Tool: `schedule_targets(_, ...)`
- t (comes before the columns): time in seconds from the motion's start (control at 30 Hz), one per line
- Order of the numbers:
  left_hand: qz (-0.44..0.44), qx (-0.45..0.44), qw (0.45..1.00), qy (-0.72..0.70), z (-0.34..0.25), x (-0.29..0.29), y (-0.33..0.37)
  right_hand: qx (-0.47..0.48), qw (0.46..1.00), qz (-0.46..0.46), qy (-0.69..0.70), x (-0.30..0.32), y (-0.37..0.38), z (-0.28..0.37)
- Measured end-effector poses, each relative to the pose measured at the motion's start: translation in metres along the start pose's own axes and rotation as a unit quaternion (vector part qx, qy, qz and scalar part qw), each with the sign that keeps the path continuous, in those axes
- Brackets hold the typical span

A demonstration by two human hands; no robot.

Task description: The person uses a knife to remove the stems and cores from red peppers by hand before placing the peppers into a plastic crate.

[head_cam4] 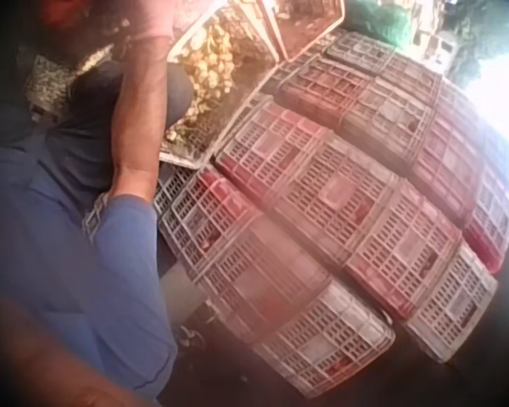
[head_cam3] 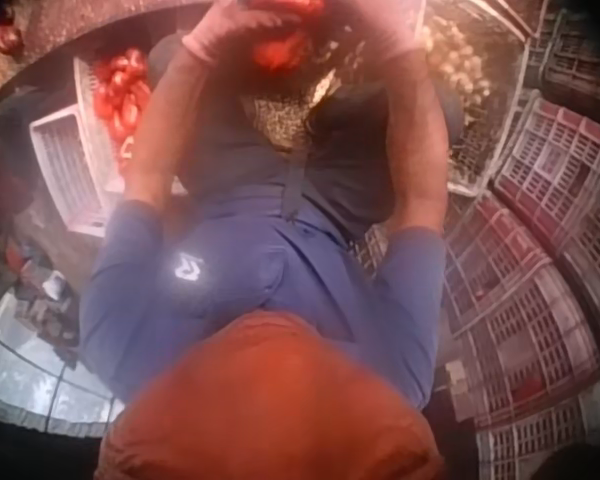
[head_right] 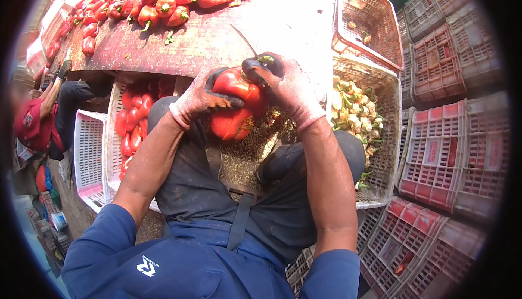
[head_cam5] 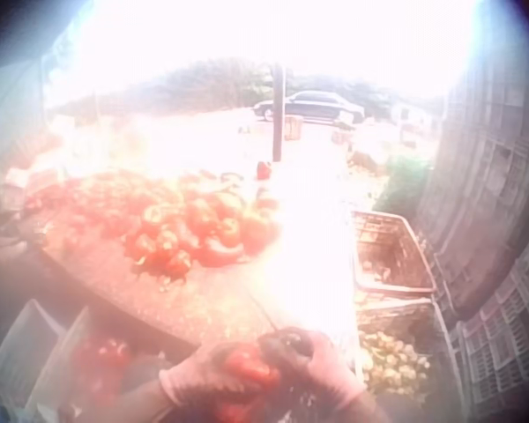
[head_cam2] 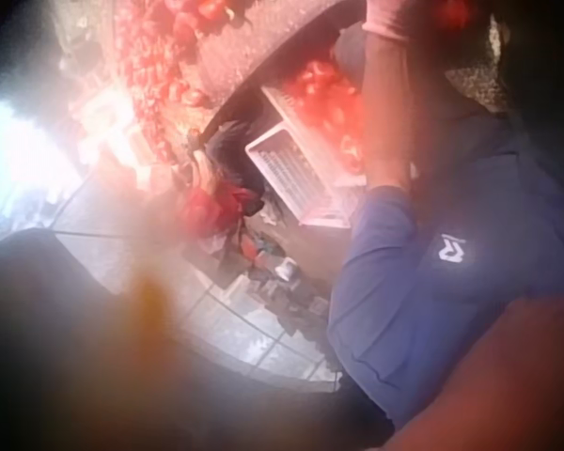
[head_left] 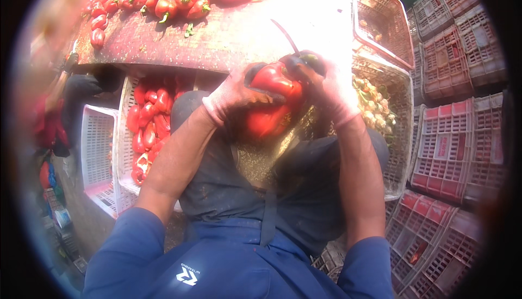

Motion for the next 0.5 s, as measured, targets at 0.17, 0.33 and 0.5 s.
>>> schedule_targets(0.17, 0.007, 0.006, 1.0, 0.011, 0.002, 0.001, 0.0, -0.021, 1.0, 0.011, -0.002, -0.001, 0.001, -0.003)
schedule_targets(0.33, 0.006, -0.037, 0.998, 0.042, 0.006, 0.004, 0.002, -0.049, 0.998, 0.028, 0.025, -0.004, 0.004, -0.012)
schedule_targets(0.5, 0.0, -0.035, 0.998, 0.06, -0.001, 0.001, 0.001, -0.052, 0.996, 0.02, 0.067, -0.005, 0.006, -0.016)
Point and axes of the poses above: each hand's wrist, its own y-axis towards the middle knuckle, its own x-axis out of the back of the hand, z = x × y, the point moved 6 cm from there along y, towards the middle knuckle, and after that the axes turned 9 degrees about -y, right-handed, at the moved point
